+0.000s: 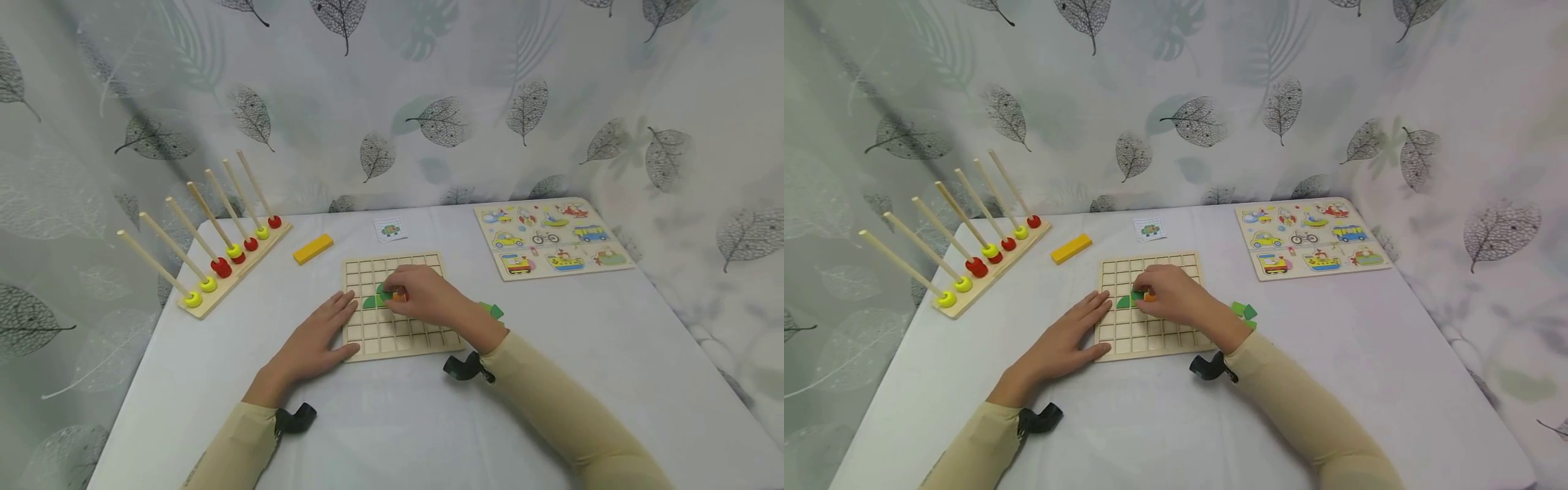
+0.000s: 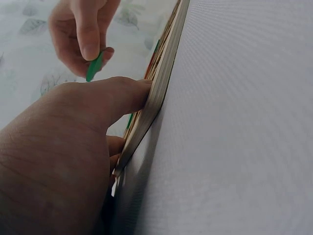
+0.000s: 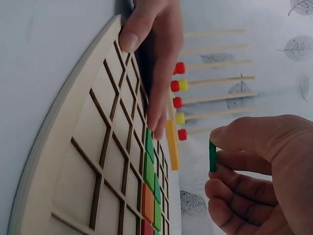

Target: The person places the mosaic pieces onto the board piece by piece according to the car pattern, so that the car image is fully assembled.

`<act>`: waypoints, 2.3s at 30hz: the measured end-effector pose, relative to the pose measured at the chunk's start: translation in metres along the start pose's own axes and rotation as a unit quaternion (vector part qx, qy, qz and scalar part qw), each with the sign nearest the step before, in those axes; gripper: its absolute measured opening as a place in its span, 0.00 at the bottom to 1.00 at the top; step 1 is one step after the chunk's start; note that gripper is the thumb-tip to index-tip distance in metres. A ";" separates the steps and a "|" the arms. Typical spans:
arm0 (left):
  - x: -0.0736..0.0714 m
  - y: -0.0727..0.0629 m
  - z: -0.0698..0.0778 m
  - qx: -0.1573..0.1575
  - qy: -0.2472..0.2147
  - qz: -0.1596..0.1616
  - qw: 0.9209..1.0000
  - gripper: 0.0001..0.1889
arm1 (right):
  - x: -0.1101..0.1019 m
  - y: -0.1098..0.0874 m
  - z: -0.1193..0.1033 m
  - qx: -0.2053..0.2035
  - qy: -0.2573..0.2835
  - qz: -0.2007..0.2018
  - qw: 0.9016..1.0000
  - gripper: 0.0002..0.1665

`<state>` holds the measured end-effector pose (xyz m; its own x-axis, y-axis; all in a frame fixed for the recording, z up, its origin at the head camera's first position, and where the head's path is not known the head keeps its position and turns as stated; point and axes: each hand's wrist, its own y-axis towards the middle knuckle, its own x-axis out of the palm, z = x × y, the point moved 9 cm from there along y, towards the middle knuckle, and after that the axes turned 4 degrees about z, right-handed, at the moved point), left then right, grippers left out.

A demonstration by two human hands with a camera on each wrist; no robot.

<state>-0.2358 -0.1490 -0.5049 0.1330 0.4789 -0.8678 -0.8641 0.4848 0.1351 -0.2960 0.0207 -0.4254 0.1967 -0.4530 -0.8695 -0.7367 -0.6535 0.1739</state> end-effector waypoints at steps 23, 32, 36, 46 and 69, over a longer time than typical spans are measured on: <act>0.001 0.001 -0.001 0.005 0.003 0.001 1.000 0.45 | 0.046 0.013 -0.013 -0.006 -0.040 -0.032 0.999 0.12; 0.001 0.000 -0.002 -0.002 -0.004 0.000 1.000 0.46 | 0.058 0.015 -0.010 -0.016 -0.062 -0.047 0.997 0.11; 0.001 0.001 -0.003 -0.001 -0.003 0.001 1.000 0.45 | 0.059 0.014 -0.009 -0.017 -0.063 -0.050 0.997 0.10; 0.000 0.001 -0.001 0.002 -0.004 0.004 1.000 0.45 | 0.060 0.013 -0.011 -0.019 -0.065 -0.049 0.997 0.06; 0.004 0.002 -0.004 0.006 0.004 0.004 1.000 0.46 | 0.002 0.004 0.000 0.019 -0.012 0.000 1.000 0.17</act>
<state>-0.2394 -0.1490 -0.5103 0.1214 0.4767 -0.8706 -0.8598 0.4888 0.1477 -0.2983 0.0171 -0.4259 0.1822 -0.4377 -0.8805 -0.7607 -0.6301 0.1558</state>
